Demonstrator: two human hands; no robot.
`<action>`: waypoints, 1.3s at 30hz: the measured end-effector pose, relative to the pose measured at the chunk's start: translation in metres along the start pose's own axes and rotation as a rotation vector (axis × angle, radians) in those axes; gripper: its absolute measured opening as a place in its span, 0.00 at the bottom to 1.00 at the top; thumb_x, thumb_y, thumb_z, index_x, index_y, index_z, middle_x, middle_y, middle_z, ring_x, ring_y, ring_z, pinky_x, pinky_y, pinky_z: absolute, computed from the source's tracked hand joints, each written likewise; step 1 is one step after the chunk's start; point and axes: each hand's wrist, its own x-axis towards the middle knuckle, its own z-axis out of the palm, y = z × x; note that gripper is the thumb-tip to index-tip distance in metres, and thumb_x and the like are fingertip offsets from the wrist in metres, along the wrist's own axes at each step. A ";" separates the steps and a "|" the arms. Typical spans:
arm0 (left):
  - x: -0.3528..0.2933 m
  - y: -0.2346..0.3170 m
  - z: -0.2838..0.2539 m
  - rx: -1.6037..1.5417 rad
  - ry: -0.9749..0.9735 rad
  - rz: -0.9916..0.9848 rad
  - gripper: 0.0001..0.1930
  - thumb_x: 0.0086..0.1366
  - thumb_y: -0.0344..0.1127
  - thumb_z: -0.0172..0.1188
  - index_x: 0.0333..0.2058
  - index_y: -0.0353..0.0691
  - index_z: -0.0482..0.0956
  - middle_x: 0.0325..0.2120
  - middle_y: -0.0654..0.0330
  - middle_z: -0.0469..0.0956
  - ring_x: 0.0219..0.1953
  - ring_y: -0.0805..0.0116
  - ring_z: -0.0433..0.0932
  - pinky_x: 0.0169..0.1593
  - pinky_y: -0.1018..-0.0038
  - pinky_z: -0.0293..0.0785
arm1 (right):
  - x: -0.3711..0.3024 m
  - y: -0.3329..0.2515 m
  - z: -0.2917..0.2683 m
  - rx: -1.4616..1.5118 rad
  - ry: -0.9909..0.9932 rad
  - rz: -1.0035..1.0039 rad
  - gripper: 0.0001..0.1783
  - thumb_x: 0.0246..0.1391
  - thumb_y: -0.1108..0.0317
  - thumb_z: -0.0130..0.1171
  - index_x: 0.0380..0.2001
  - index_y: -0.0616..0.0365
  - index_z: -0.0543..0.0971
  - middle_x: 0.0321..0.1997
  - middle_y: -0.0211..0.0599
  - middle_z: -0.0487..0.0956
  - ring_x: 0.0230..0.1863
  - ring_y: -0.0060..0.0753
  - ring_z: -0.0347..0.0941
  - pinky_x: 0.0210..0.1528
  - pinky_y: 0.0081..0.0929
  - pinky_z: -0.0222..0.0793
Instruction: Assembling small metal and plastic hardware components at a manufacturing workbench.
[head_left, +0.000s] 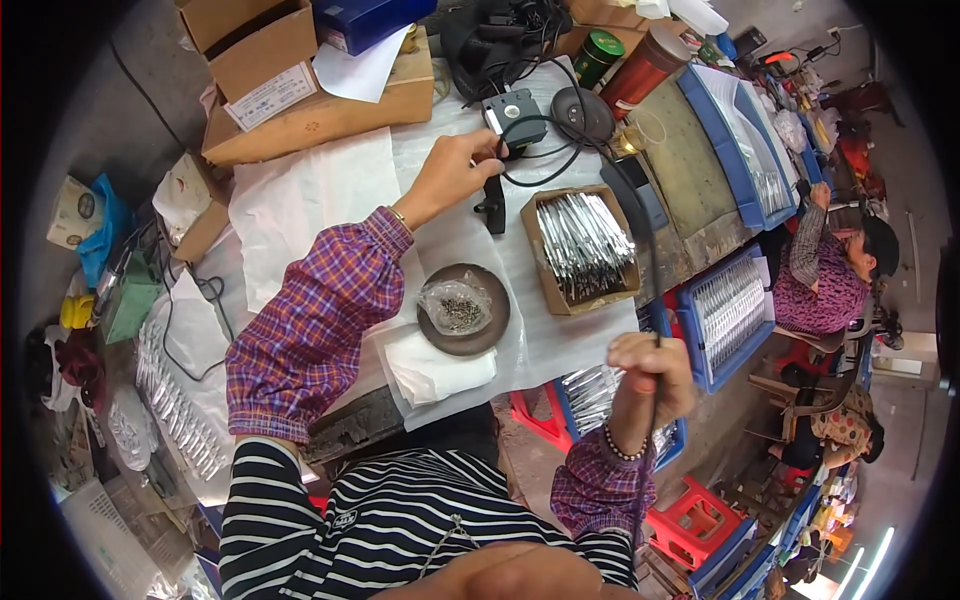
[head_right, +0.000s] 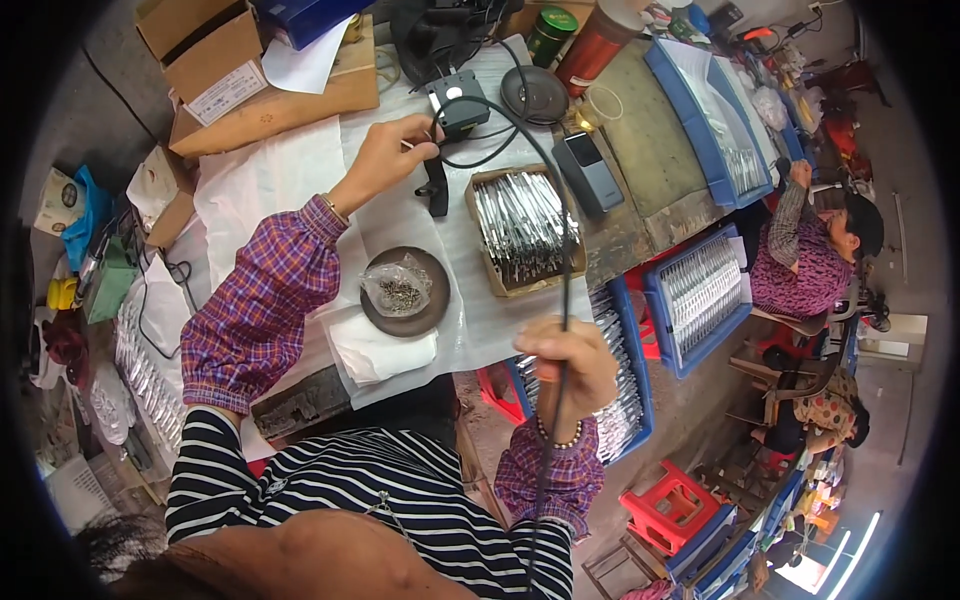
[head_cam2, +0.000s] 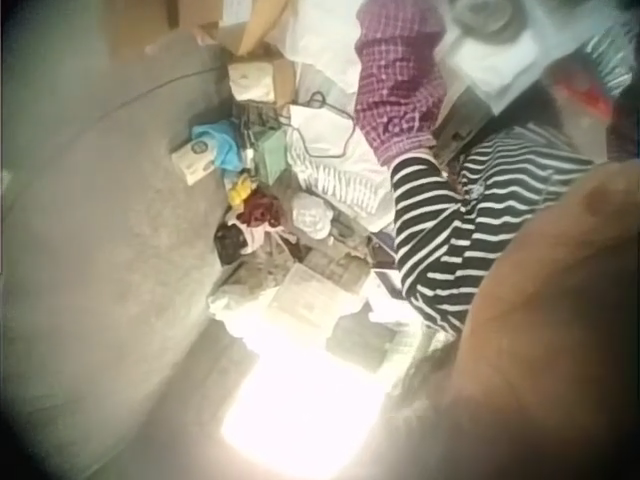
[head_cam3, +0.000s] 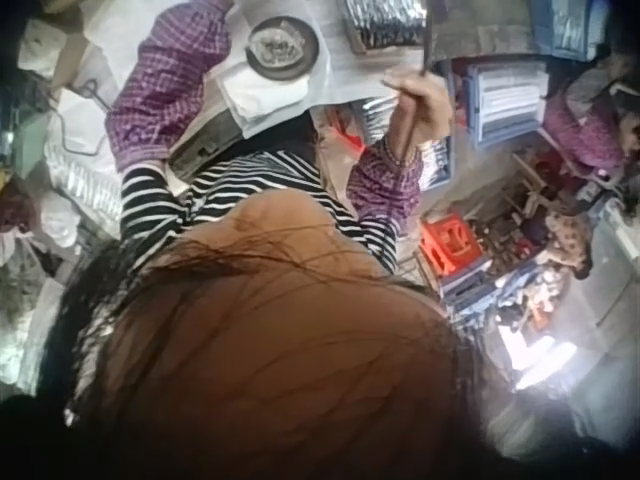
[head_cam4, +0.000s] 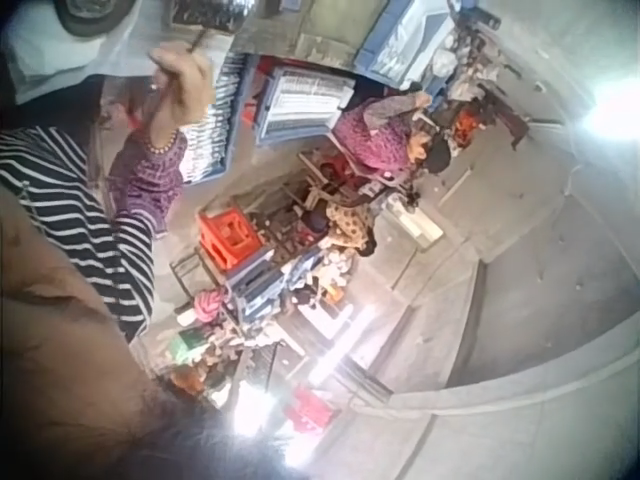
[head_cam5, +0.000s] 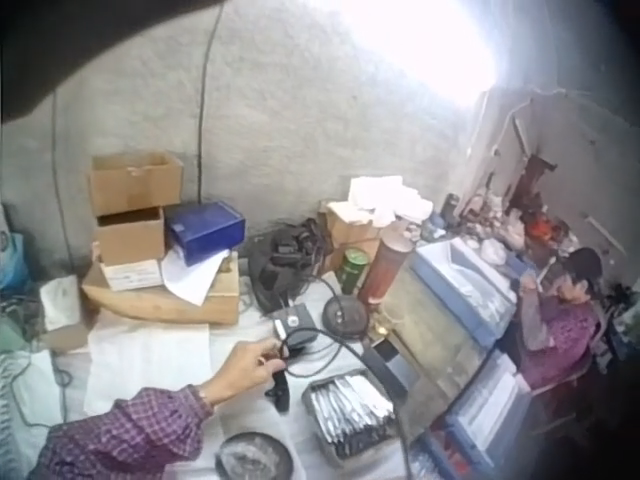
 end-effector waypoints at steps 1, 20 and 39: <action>-0.002 -0.001 -0.002 -0.074 0.059 0.032 0.11 0.53 0.29 0.60 0.35 0.33 0.74 0.25 0.56 0.80 0.28 0.63 0.80 0.36 0.71 0.74 | 0.004 0.000 -0.002 0.090 0.036 -0.033 0.14 0.58 0.60 0.55 0.38 0.61 0.71 0.26 0.36 0.73 0.25 0.32 0.70 0.28 0.31 0.68; -0.081 0.150 -0.098 -0.246 0.127 0.370 0.29 0.56 0.30 0.60 0.58 0.40 0.64 0.44 0.56 0.77 0.40 0.70 0.76 0.36 0.77 0.74 | -0.024 -0.016 -0.075 0.243 0.171 -0.038 0.18 0.57 0.61 0.56 0.44 0.62 0.71 0.28 0.34 0.72 0.29 0.27 0.65 0.32 0.27 0.61; -0.220 0.229 -0.163 0.179 0.261 0.563 0.30 0.61 0.40 0.59 0.61 0.49 0.61 0.51 0.37 0.66 0.44 0.56 0.72 0.38 0.69 0.72 | -0.022 -0.003 0.008 0.311 0.048 0.175 0.32 0.59 0.60 0.54 0.62 0.62 0.58 0.36 0.36 0.72 0.27 0.27 0.68 0.32 0.27 0.68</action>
